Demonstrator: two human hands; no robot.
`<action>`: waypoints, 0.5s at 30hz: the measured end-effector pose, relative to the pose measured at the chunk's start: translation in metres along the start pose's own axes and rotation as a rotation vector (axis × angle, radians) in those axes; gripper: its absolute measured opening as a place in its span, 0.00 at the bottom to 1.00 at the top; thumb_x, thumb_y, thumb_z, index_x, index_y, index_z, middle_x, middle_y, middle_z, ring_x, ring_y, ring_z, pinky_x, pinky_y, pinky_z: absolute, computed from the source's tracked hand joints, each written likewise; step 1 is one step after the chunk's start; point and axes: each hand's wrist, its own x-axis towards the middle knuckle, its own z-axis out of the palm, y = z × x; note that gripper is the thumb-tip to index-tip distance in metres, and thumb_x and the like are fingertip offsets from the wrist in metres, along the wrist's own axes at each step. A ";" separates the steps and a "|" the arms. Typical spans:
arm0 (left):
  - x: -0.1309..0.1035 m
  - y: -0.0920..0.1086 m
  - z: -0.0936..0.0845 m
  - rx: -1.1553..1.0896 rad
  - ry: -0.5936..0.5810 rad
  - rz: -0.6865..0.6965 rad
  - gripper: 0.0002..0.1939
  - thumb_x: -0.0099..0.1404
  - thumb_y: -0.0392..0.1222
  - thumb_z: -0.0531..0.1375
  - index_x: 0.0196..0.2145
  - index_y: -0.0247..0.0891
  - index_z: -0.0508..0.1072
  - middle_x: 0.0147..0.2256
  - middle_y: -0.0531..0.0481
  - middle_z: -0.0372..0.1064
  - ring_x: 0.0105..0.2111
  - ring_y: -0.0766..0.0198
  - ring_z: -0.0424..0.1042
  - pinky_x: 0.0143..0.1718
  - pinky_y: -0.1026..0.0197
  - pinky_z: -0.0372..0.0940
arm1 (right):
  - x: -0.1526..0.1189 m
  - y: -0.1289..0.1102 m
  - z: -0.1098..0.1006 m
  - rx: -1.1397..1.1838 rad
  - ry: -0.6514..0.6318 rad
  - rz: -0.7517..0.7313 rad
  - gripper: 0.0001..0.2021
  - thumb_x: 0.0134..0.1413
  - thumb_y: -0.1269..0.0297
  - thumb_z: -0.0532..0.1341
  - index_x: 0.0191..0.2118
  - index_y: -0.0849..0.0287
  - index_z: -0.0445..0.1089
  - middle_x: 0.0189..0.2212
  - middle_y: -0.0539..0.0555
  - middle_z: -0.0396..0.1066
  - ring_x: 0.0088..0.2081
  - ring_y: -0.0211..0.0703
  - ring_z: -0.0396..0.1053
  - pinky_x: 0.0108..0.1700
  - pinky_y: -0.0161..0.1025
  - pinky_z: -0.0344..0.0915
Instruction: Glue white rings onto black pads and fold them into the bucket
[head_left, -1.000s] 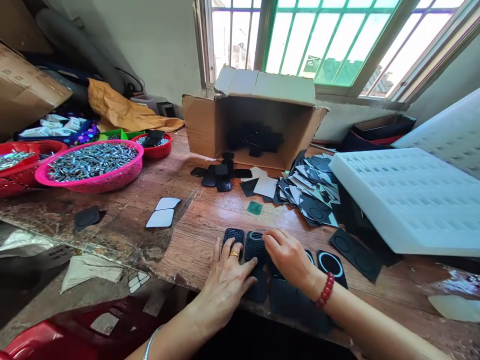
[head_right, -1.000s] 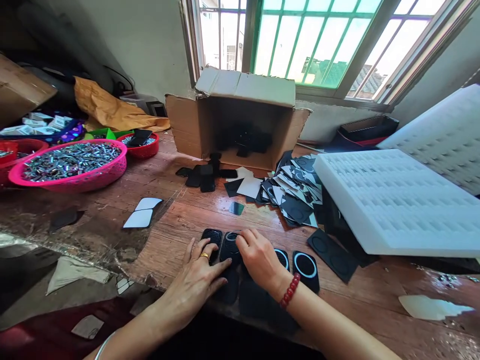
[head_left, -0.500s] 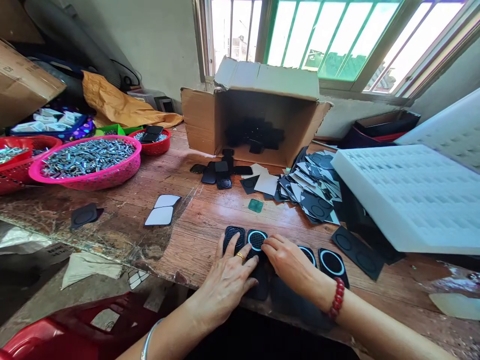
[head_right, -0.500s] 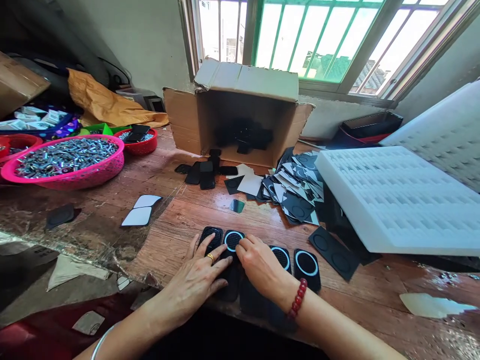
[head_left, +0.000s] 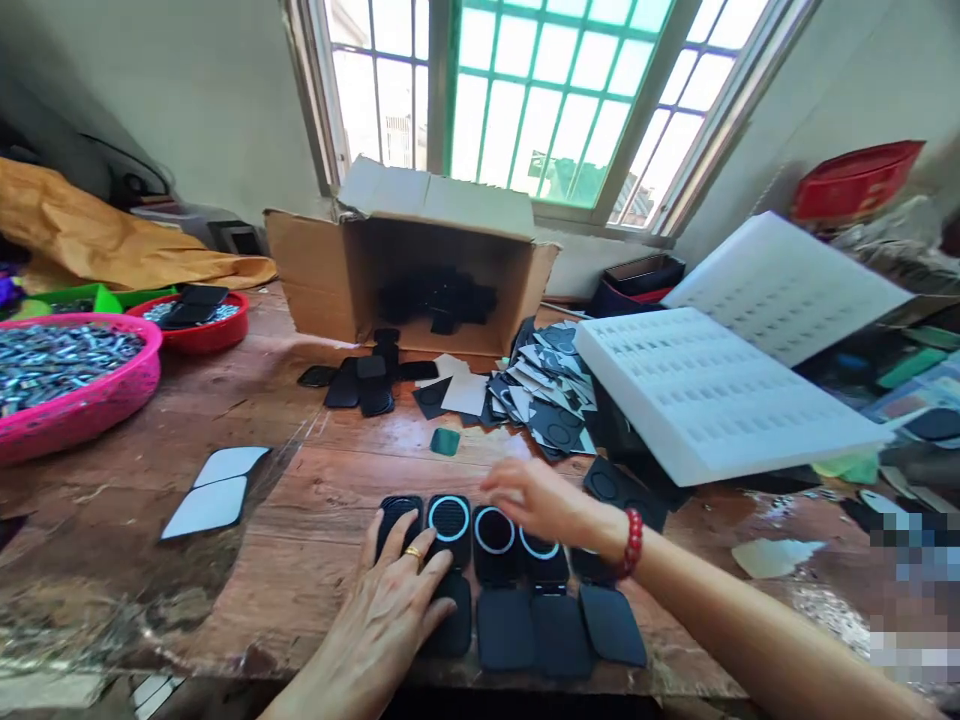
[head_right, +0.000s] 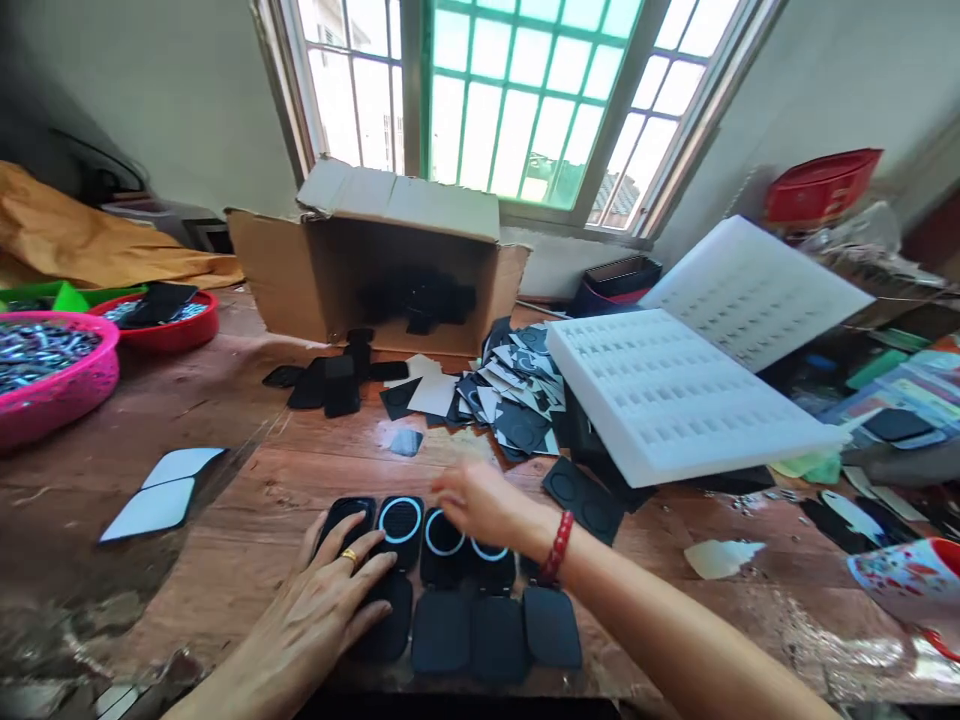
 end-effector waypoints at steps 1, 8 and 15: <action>0.000 -0.002 0.003 0.021 0.029 0.011 0.19 0.65 0.47 0.62 0.54 0.48 0.71 0.55 0.50 0.70 0.62 0.45 0.56 0.63 0.35 0.47 | 0.003 0.018 -0.016 -0.006 0.050 0.073 0.08 0.55 0.72 0.62 0.39 0.55 0.77 0.36 0.50 0.79 0.39 0.37 0.74 0.44 0.32 0.68; 0.003 -0.001 0.007 0.151 0.083 0.086 0.22 0.66 0.52 0.59 0.57 0.52 0.70 0.55 0.53 0.71 0.58 0.45 0.61 0.63 0.39 0.44 | 0.007 0.170 -0.138 -0.183 0.404 0.750 0.09 0.61 0.69 0.58 0.34 0.63 0.75 0.33 0.58 0.77 0.39 0.48 0.75 0.44 0.44 0.68; 0.005 -0.002 -0.006 0.116 -0.009 0.107 0.21 0.69 0.51 0.55 0.58 0.54 0.69 0.55 0.54 0.71 0.56 0.49 0.64 0.62 0.41 0.51 | 0.007 0.228 -0.152 -0.162 0.305 1.019 0.13 0.63 0.59 0.60 0.48 0.62 0.70 0.45 0.55 0.72 0.42 0.43 0.72 0.44 0.45 0.72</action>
